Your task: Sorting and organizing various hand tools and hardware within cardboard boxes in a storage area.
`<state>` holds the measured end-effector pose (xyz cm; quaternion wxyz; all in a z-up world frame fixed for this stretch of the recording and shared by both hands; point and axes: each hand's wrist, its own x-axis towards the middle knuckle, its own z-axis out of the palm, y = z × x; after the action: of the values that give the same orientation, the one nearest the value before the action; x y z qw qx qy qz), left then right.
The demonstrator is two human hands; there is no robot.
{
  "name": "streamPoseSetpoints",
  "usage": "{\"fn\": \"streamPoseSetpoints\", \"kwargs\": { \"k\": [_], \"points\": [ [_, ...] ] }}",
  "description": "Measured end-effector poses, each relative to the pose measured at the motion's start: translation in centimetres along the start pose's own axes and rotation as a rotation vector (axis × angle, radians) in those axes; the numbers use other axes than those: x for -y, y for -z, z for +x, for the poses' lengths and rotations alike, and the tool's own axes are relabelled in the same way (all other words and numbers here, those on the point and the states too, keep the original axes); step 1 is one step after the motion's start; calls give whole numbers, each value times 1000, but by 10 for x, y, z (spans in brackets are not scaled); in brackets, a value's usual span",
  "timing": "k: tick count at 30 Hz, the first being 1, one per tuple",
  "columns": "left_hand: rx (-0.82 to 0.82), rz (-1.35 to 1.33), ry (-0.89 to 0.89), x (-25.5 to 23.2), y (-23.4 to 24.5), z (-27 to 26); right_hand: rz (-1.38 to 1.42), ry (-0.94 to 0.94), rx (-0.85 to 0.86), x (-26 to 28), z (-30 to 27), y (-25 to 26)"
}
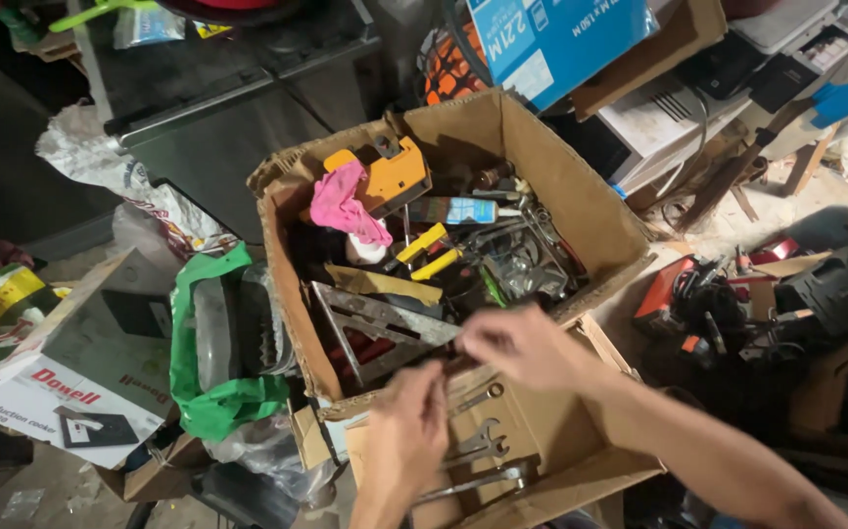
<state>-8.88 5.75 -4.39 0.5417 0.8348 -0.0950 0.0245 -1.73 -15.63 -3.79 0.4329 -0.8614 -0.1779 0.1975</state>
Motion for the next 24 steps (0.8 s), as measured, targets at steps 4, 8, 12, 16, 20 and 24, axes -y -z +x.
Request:
{"fn": "streamPoseSetpoints", "kwargs": {
  "k": [4, 8, 12, 16, 20, 24],
  "points": [
    [-283, 246, -80, 16, 28, 13, -236, 129, -59, -19, 72, -2],
    [-451, 276, -7, 8, 56, 17, -484, -11, 352, -53, 134, -29],
    [-445, 276, 9, 26, 64, 11, -476, -125, 458, -52, 148, -48],
    [-465, 292, 0, 40, 66, 7, -291, -258, 495, -45, 147, -56],
    [-476, 301, 6, 40, 67, 10, -252, -98, 264, -80, 155, -58],
    [-506, 315, 27, 38, 69, 12, -286, -93, 149, -37, 125, -10]
  ]
}}
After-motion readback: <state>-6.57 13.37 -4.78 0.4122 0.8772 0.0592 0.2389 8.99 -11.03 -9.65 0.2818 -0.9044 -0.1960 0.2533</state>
